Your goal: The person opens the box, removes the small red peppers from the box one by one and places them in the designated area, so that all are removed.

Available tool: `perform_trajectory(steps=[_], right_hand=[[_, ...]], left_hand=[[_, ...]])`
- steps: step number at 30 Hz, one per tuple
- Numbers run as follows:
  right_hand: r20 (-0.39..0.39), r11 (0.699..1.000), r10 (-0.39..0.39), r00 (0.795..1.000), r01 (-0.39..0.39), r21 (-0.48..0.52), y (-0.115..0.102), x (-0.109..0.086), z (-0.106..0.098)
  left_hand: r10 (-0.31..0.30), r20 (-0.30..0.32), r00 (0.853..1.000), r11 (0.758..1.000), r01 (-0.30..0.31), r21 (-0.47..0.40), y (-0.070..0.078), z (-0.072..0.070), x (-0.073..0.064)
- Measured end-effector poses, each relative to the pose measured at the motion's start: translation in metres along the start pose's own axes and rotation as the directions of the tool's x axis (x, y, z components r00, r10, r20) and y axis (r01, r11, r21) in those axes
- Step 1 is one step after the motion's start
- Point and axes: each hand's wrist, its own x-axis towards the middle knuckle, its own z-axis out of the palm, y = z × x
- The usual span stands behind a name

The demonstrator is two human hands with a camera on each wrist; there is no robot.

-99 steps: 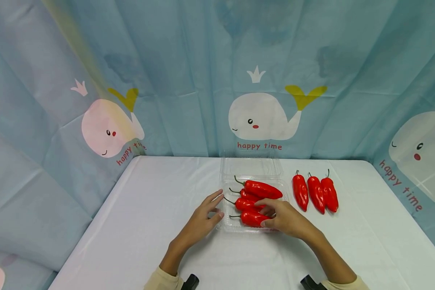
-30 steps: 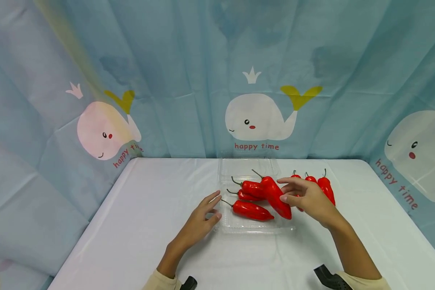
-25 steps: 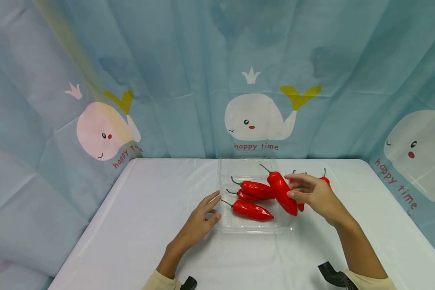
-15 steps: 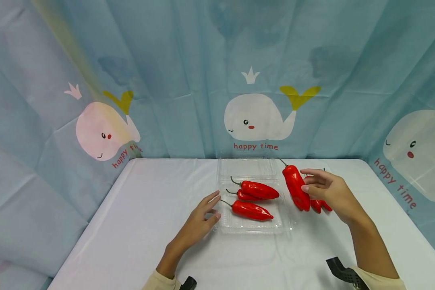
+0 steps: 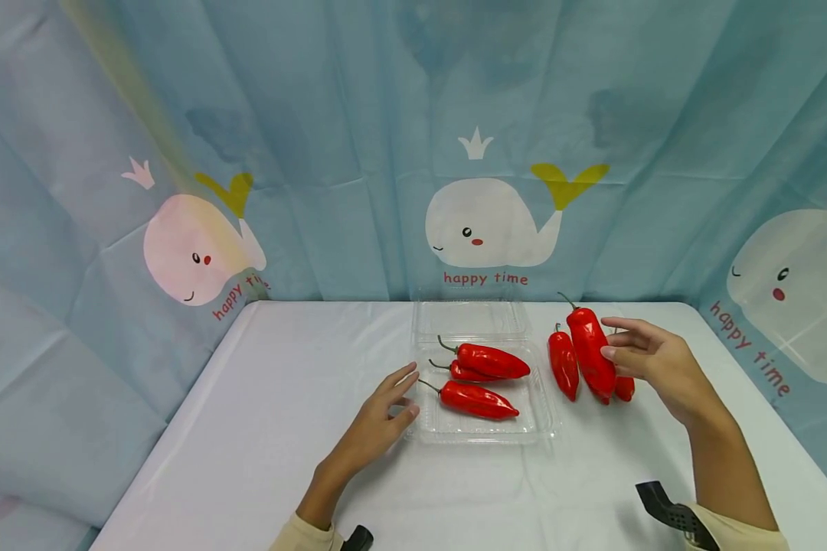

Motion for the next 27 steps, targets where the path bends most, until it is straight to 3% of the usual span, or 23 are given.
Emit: perform_trajectory(steps=[7,27], right_hand=[[-0.052,1.000,-0.004,0.999,0.005,0.008,0.011,0.001,-0.010],[-0.152,0.994,0.107,0.983,-0.104,0.027,0.045,0.001,-0.030]], left_hand=[[-0.003,-0.001,1.000,1.000,0.003,-0.007,0.001,0.000,0.000],[-0.007,0.003,1.000,1.000,0.007,-0.004,0.001,-0.001,0.000]])
